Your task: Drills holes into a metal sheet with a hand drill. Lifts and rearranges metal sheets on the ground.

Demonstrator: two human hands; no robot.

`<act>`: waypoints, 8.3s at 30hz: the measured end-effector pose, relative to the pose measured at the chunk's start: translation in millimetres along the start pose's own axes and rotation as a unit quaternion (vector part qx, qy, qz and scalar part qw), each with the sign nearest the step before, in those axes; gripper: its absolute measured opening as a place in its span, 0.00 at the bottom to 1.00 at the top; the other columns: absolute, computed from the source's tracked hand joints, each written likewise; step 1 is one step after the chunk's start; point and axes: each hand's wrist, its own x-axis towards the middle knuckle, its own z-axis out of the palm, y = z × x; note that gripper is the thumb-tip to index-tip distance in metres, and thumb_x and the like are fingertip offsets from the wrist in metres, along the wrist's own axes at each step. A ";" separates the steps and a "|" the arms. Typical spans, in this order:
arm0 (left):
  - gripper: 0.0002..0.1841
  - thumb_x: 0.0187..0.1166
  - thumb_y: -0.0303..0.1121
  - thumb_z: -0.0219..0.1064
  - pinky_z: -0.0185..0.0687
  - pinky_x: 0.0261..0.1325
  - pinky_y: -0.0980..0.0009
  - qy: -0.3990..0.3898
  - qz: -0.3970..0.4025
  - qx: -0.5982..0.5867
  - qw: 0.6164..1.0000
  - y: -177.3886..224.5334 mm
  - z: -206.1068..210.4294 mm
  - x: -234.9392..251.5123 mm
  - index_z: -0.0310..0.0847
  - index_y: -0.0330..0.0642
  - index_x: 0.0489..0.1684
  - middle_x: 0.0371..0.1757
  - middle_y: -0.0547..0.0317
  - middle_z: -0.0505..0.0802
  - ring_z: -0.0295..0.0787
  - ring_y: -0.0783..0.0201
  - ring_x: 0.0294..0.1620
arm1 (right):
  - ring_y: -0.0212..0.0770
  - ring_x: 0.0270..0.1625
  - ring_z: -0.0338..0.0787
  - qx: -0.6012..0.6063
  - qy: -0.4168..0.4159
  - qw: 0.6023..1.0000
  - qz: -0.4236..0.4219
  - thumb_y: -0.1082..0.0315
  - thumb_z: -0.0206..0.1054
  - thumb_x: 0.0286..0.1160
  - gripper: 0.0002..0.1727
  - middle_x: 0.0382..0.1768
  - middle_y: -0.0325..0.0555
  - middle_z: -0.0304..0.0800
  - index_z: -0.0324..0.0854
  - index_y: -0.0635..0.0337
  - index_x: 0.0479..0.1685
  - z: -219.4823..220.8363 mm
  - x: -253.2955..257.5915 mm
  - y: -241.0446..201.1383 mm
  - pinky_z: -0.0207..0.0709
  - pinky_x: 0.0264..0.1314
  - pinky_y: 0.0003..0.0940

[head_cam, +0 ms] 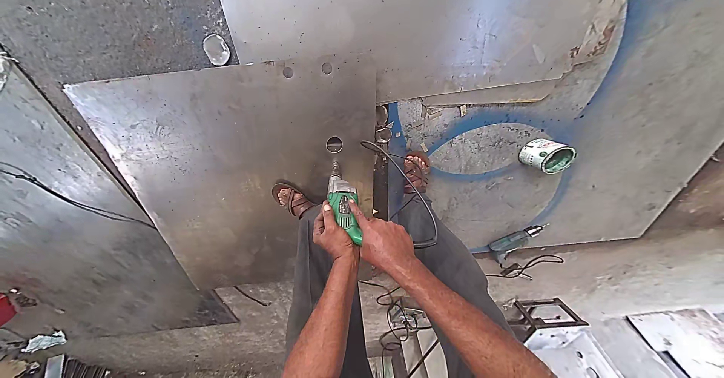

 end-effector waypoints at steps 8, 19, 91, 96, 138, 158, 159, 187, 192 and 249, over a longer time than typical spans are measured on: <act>0.12 0.87 0.31 0.64 0.94 0.41 0.62 0.012 0.003 0.008 1.000 1.4 5.0 -1.3 0.88 0.27 0.47 0.35 0.45 0.94 0.94 0.58 0.33 | 0.60 0.42 0.93 0.005 -0.001 1.000 0.001 0.60 0.69 0.62 0.58 0.42 0.53 0.92 0.38 0.21 0.97 -5.4 1.0 2.3 0.82 0.37 0.61; 0.12 0.87 0.30 0.64 0.94 0.43 0.61 0.009 0.004 0.014 1.000 3.6 9.2 -1.8 0.87 0.27 0.48 0.37 0.44 0.94 0.95 0.58 0.35 | 0.60 0.42 0.93 0.012 -0.007 1.000 0.004 0.59 0.70 0.61 0.59 0.43 0.53 0.92 0.37 0.20 0.97 -8.9 2.0 4.2 0.82 0.37 0.61; 0.12 0.87 0.29 0.62 0.94 0.45 0.61 -0.007 0.011 0.000 1.000 -2.9 2.1 2.1 0.86 0.26 0.50 0.40 0.43 0.95 0.95 0.57 0.38 | 0.59 0.43 0.93 0.012 -0.010 1.000 0.014 0.61 0.67 0.66 0.57 0.44 0.53 0.92 0.36 0.22 0.97 -1.9 0.6 -0.3 0.83 0.38 0.60; 0.13 0.88 0.30 0.62 0.94 0.46 0.62 -0.005 0.009 0.003 1.000 -3.0 2.9 1.5 0.86 0.26 0.51 0.42 0.43 0.95 0.95 0.58 0.39 | 0.60 0.43 0.93 0.014 -0.010 1.000 0.015 0.61 0.67 0.65 0.57 0.45 0.54 0.92 0.37 0.22 0.97 -2.1 0.9 0.1 0.83 0.38 0.61; 0.31 0.81 0.29 0.66 0.83 0.76 0.62 -0.420 0.248 0.277 0.828 51.4 -142.4 -160.4 0.63 0.23 0.83 0.74 0.40 0.86 0.85 0.54 0.74 | 0.40 0.23 0.86 0.780 0.370 0.504 0.017 0.68 0.68 0.74 0.26 0.52 0.48 0.92 0.71 0.49 0.74 -10.0 -199.3 288.5 0.83 0.22 0.35; 0.27 0.82 0.27 0.66 0.85 0.73 0.62 -0.372 0.178 0.484 0.772 54.1 -116.8 -178.3 0.70 0.29 0.80 0.69 0.44 0.90 0.90 0.59 0.68 | 0.36 0.25 0.86 0.873 0.396 0.217 0.185 0.65 0.62 0.79 0.10 0.34 0.44 0.88 0.75 0.55 0.54 -2.8 -104.8 562.4 0.82 0.25 0.31; 0.27 0.82 0.28 0.66 0.85 0.72 0.62 -0.368 0.169 0.493 0.770 55.3 -117.4 -176.9 0.70 0.29 0.80 0.69 0.44 0.90 0.90 0.59 0.68 | 0.37 0.25 0.86 0.876 0.394 0.208 0.185 0.65 0.62 0.80 0.10 0.34 0.44 0.88 0.75 0.54 0.54 -1.8 -99.5 564.4 0.82 0.25 0.31; 0.23 0.85 0.29 0.63 0.85 0.72 0.60 -0.377 0.096 0.336 0.858 26.7 -107.4 -171.3 0.73 0.29 0.78 0.69 0.45 0.90 0.88 0.56 0.70 | 0.42 0.28 0.89 0.674 0.437 0.590 0.082 0.71 0.71 0.65 0.45 0.56 0.46 0.90 0.59 0.43 0.89 20.0 -229.3 407.4 0.86 0.24 0.38; 0.24 0.84 0.27 0.62 0.82 0.77 0.59 -0.426 0.095 0.227 0.871 24.5 -92.2 -183.9 0.72 0.25 0.78 0.71 0.39 0.88 0.86 0.52 0.73 | 0.44 0.47 0.94 0.441 0.356 0.823 0.035 0.63 0.72 0.59 0.55 0.58 0.48 0.92 0.50 0.42 0.96 -2.7 -218.8 309.0 0.88 0.47 0.50; 0.39 0.68 0.38 0.76 0.91 0.58 0.51 -0.164 -0.115 -0.085 0.976 -43.4 -65.9 -40.5 0.63 0.33 0.80 0.59 0.33 0.89 0.93 0.46 0.54 | 0.50 0.34 0.93 0.060 0.195 0.959 -0.195 0.66 0.72 0.64 0.51 0.53 0.50 0.93 0.54 0.42 0.96 81.5 -26.6 41.1 0.86 0.31 0.47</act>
